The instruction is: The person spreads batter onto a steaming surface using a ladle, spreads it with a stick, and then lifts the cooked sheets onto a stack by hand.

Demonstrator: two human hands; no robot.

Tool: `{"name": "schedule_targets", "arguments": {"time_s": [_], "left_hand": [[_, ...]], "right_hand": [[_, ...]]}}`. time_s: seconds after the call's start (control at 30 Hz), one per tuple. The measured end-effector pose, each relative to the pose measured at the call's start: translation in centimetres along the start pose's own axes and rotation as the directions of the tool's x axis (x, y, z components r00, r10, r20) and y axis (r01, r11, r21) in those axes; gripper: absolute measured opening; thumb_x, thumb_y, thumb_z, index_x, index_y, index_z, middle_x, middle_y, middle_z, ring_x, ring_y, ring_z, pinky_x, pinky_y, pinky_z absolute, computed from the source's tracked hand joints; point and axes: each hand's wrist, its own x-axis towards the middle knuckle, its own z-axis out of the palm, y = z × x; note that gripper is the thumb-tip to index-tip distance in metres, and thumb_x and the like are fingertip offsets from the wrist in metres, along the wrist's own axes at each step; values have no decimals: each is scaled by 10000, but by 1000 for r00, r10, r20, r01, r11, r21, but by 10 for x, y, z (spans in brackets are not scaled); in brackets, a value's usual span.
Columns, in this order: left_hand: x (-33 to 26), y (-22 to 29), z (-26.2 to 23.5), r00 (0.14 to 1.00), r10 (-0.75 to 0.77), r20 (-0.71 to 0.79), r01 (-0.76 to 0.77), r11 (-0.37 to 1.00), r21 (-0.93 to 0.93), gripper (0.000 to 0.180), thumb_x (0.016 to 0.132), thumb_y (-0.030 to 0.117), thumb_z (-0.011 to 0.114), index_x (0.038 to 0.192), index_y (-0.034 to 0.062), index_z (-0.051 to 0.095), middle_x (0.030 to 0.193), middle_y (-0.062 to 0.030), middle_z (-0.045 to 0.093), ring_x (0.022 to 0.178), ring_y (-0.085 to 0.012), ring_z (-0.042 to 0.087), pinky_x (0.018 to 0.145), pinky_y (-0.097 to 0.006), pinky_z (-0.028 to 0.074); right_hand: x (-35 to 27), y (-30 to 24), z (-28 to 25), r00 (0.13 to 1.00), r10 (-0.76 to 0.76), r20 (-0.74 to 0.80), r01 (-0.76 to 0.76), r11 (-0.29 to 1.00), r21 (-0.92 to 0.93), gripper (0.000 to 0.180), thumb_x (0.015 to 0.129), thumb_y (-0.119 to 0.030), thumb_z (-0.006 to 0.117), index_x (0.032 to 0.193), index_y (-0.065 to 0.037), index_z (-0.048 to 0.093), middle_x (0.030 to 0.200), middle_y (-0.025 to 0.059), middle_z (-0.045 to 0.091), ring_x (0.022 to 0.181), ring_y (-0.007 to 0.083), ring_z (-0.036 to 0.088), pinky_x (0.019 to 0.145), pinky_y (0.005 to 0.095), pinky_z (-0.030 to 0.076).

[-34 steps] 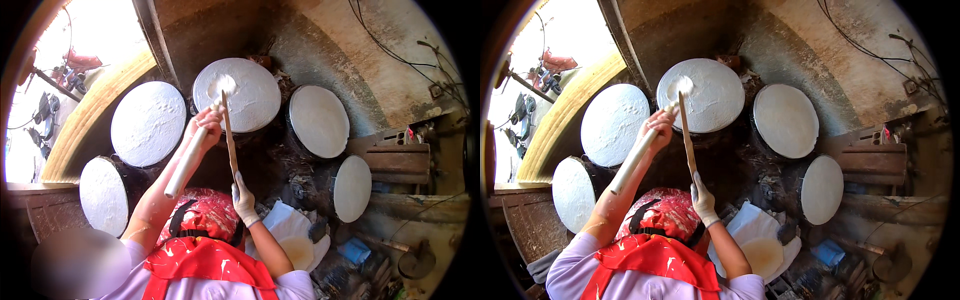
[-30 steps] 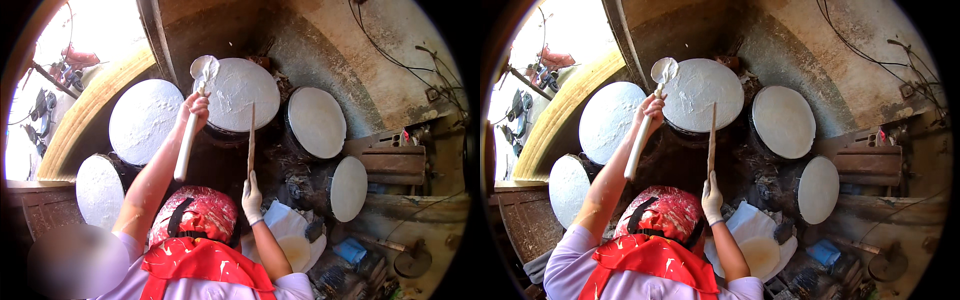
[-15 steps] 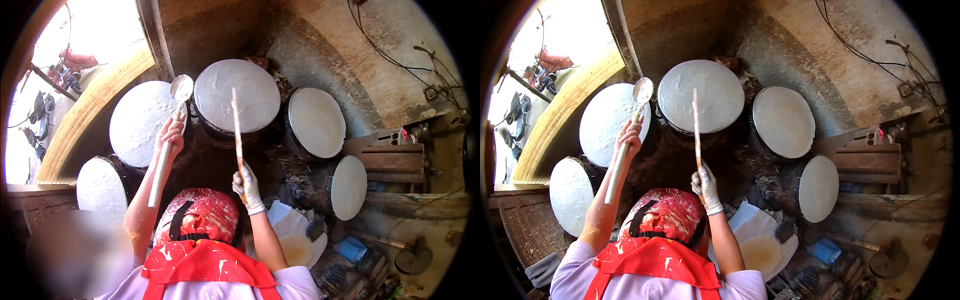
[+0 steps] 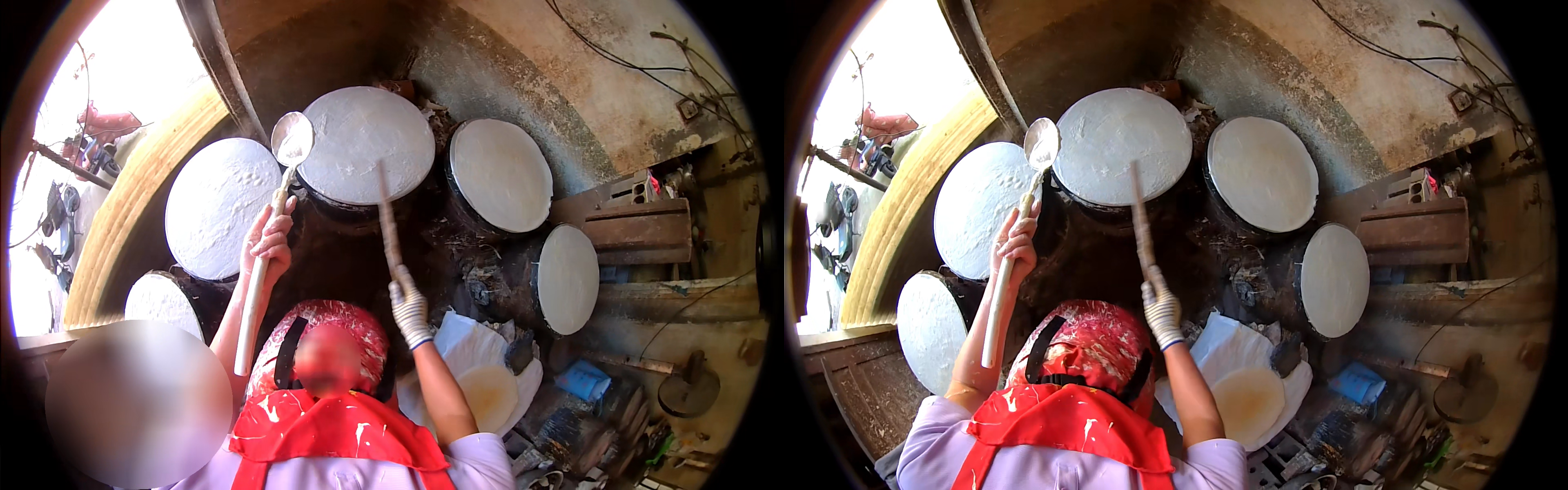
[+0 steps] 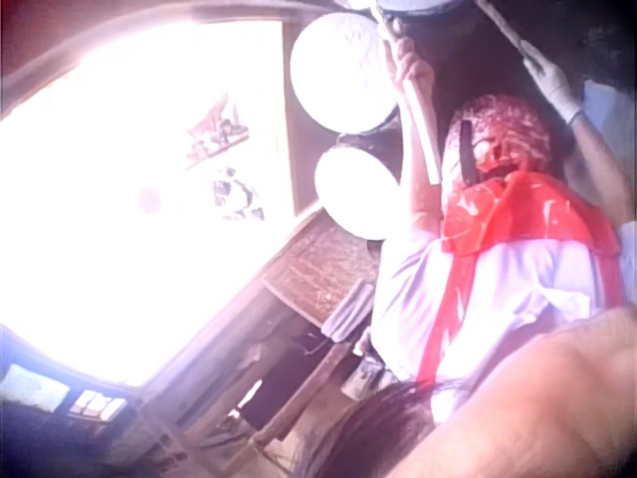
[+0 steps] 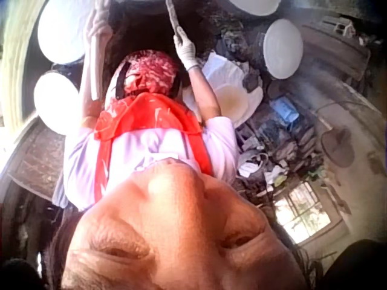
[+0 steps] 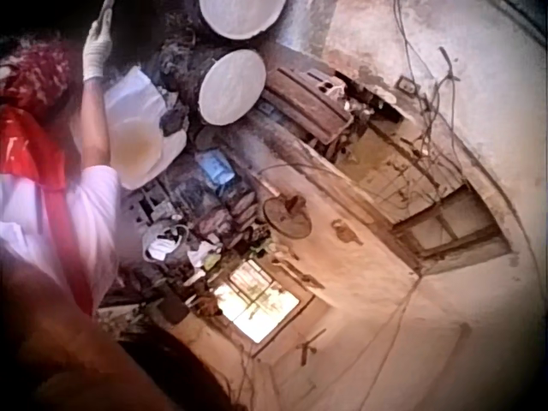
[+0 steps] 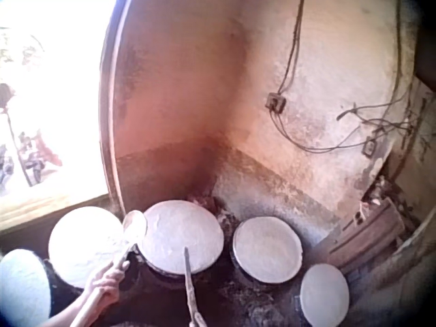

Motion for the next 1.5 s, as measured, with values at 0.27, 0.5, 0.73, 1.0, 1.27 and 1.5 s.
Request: {"name": "schedule_targets", "arguments": {"time_s": [0.27,0.5,0.73,1.0,1.27,1.5], "left_hand": [[4,-7,-7,991,-15,-136,37,986,164,431,982,287,325,1289,-15,337,683,-16,378,370,-75,365,353,-206,347],[45,-34,-17,943,105,-317,51,894,446,411,973,312,377,1280,40,380,644,3,376,348,-55,348,318,-173,308],[106,-67,-52,817,296,-496,68,803,592,377,895,258,544,1207,61,467,587,3,400,307,-52,295,266,-175,259],[161,-137,-71,795,389,-465,-93,836,540,358,910,169,498,1224,25,406,639,-22,435,335,-69,355,298,-188,308],[158,-153,-72,830,396,-392,-154,839,522,343,941,167,437,1239,10,371,670,-10,399,361,-63,370,323,-183,330],[108,-130,-80,861,335,-384,-86,838,539,351,956,163,384,1269,4,366,655,-7,389,344,-62,362,308,-185,321]], "right_hand": [[12,1,5,964,259,56,-258,870,420,407,890,-214,567,1276,-112,491,1137,133,612,908,168,610,776,264,477],[74,50,-39,991,121,-55,-97,940,326,354,813,-335,643,987,-30,604,784,138,637,683,224,599,681,343,485],[294,152,-250,928,48,-370,-153,953,-260,433,788,-448,640,700,-31,567,567,145,527,486,231,438,518,380,402],[538,154,-325,996,24,80,27,815,-578,551,694,-404,724,1155,-135,587,1039,159,630,954,320,601,839,389,467],[574,158,-331,929,167,331,24,865,-502,508,683,-384,723,1089,-91,633,998,161,650,954,301,613,854,372,460],[469,84,-417,953,-213,215,292,833,-470,439,715,-291,737,1010,17,629,889,172,668,783,205,616,724,360,485]]}}
